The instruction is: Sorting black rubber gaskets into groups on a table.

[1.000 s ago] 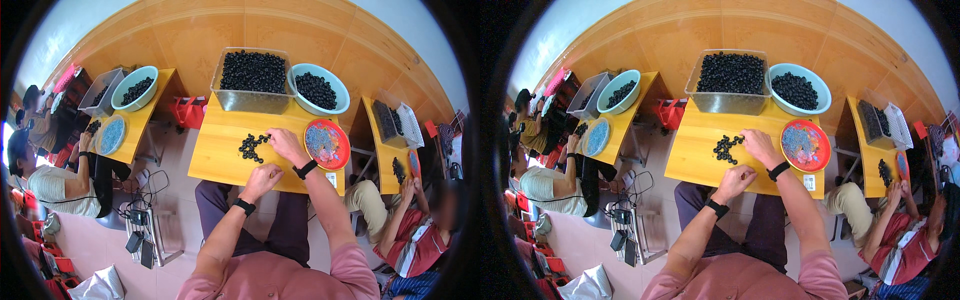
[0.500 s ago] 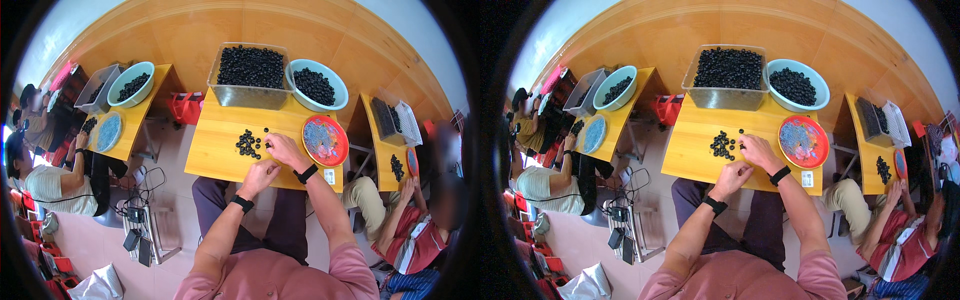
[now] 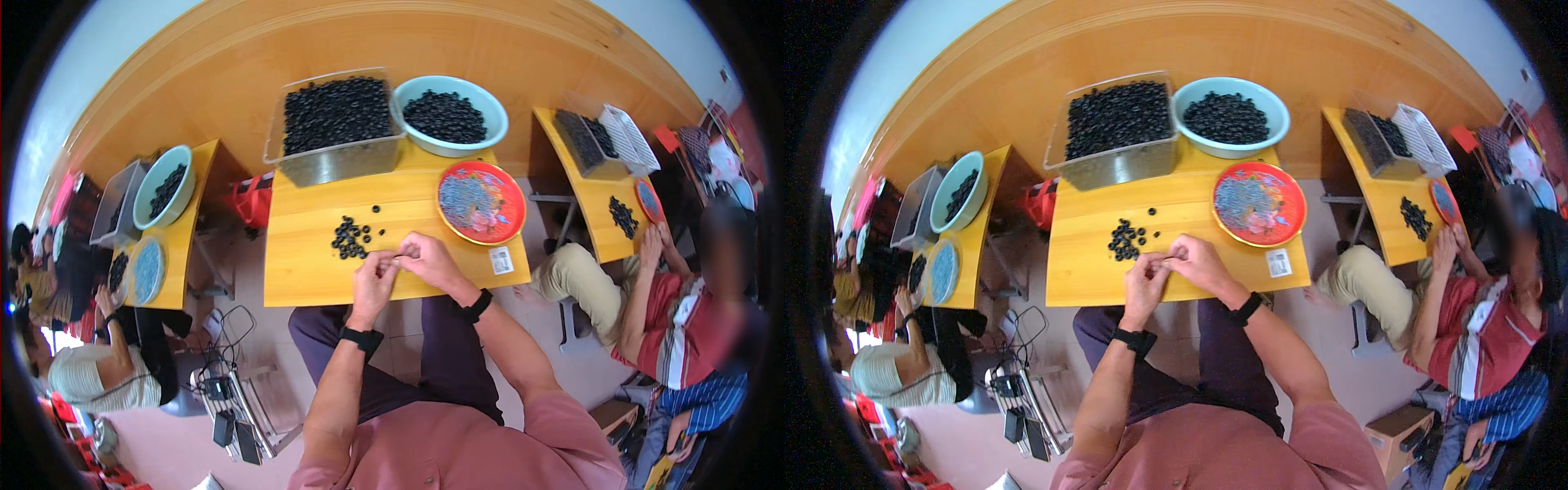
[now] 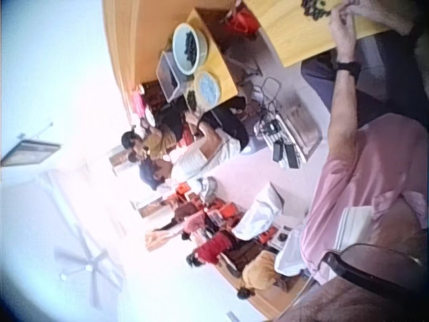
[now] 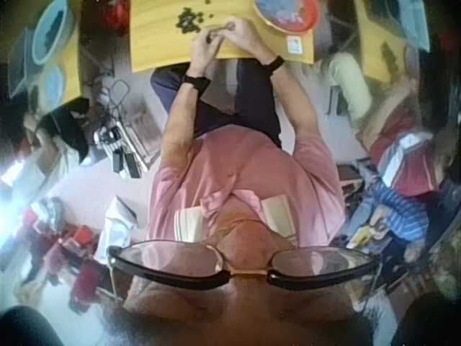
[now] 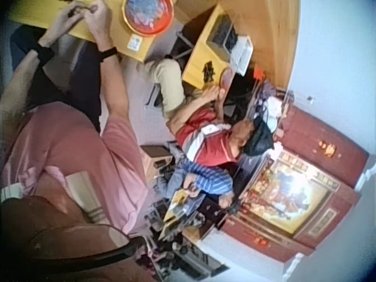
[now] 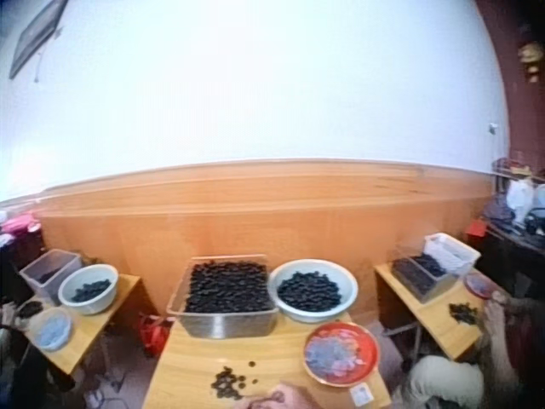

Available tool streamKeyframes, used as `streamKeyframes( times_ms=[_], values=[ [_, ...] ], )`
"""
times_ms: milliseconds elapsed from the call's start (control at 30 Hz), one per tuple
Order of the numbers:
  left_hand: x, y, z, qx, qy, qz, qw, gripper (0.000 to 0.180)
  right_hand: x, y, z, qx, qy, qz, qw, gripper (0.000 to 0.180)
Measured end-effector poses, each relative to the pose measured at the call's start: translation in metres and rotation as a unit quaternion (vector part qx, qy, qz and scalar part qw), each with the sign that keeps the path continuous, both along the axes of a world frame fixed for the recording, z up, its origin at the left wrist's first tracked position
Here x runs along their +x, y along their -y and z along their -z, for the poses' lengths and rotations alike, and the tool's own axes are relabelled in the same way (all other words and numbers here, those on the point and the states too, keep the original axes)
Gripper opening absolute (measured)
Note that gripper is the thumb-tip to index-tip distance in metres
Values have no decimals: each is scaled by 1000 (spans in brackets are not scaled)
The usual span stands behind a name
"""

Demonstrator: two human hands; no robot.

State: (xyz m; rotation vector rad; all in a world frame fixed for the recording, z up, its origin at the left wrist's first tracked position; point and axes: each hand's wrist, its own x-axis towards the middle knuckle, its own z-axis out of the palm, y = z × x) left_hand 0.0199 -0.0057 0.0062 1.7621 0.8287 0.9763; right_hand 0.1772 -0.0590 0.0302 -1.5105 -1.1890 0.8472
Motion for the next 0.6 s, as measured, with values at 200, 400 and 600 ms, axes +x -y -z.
streamKeyframes(
  times_ms=[200,400,600],
  values=[
    [4,3,-13,-33,-18,33,999,17,5,6,2,-12,-111,-4,994,13],
    [3,1,-10,-44,-32,43,998,16,17,14,0,-20,-106,-13,994,14],
    [4,4,-19,-24,-53,34,998,16,101,34,-26,-10,332,209,920,11]
  ],
)
